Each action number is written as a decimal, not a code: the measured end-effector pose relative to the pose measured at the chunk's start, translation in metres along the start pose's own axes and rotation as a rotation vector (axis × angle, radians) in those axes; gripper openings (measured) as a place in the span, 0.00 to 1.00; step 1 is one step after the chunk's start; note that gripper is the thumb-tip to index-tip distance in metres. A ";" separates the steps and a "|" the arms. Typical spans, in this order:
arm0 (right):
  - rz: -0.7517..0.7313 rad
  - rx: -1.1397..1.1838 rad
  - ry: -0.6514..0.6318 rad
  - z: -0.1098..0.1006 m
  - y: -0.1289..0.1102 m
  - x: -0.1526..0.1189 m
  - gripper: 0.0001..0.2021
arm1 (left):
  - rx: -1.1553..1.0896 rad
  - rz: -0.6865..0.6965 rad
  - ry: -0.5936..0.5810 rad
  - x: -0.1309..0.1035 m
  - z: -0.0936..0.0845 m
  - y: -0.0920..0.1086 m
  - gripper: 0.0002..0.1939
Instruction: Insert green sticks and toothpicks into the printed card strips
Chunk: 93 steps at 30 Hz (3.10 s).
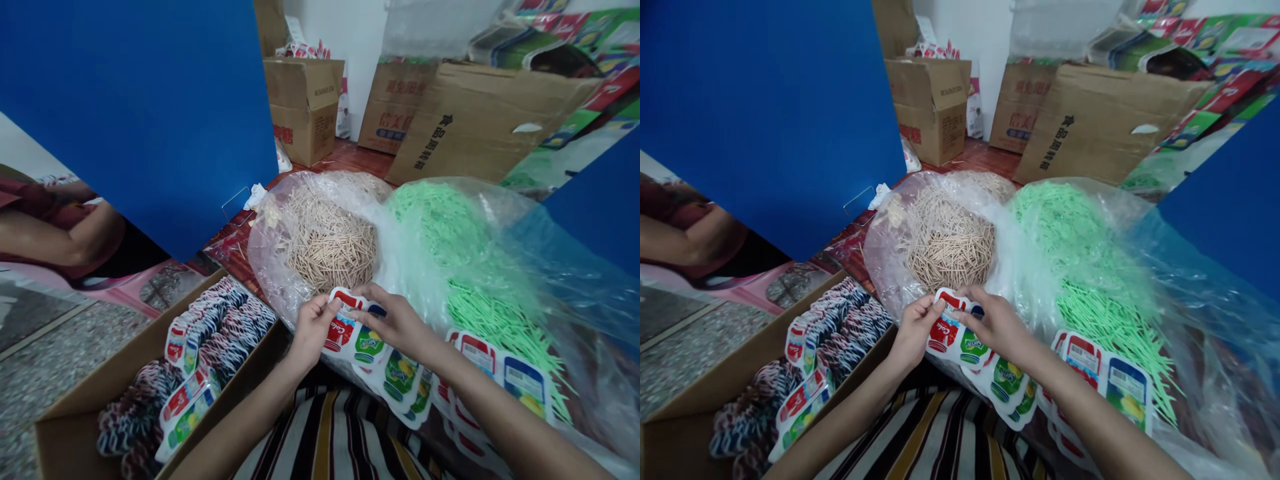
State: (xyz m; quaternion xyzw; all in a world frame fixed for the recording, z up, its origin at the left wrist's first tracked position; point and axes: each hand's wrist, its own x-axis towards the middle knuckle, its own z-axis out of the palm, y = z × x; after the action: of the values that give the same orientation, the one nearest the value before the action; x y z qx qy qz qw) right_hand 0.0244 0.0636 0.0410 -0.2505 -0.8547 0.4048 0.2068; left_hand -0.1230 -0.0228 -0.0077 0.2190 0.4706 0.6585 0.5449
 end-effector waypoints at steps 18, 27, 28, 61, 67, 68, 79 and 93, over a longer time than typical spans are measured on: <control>0.033 0.011 0.085 -0.052 -0.002 -0.029 0.14 | 0.252 -0.124 -0.301 -0.004 0.032 0.002 0.13; -0.055 -0.084 0.005 -0.062 -0.002 -0.049 0.10 | 0.430 -0.049 -0.349 -0.011 0.047 -0.007 0.14; -0.033 -0.074 0.035 -0.063 -0.001 -0.052 0.10 | 0.417 -0.036 -0.356 -0.011 0.050 -0.006 0.15; -0.481 -0.724 0.368 -0.058 0.019 -0.130 0.16 | 0.912 0.984 -0.393 -0.009 0.053 -0.002 0.06; -0.175 -0.373 0.484 -0.052 0.007 -0.120 0.07 | 0.745 0.416 -0.584 -0.013 0.079 0.000 0.10; -0.096 -0.315 0.487 -0.052 0.004 -0.119 0.07 | 0.682 0.302 -0.554 -0.014 0.082 -0.003 0.12; 0.259 -0.113 0.551 -0.045 0.011 -0.124 0.17 | 0.456 -0.180 -0.341 -0.014 0.110 -0.035 0.15; 1.046 -0.693 0.187 -0.171 0.123 -0.188 0.15 | 0.407 -0.231 -0.327 -0.023 0.109 -0.053 0.13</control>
State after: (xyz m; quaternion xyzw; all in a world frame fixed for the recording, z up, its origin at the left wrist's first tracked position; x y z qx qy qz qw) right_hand 0.3001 0.1192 0.0154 -0.7217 -0.6791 0.1287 -0.0375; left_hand -0.0013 -0.0044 0.0020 0.3721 0.5207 0.4399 0.6301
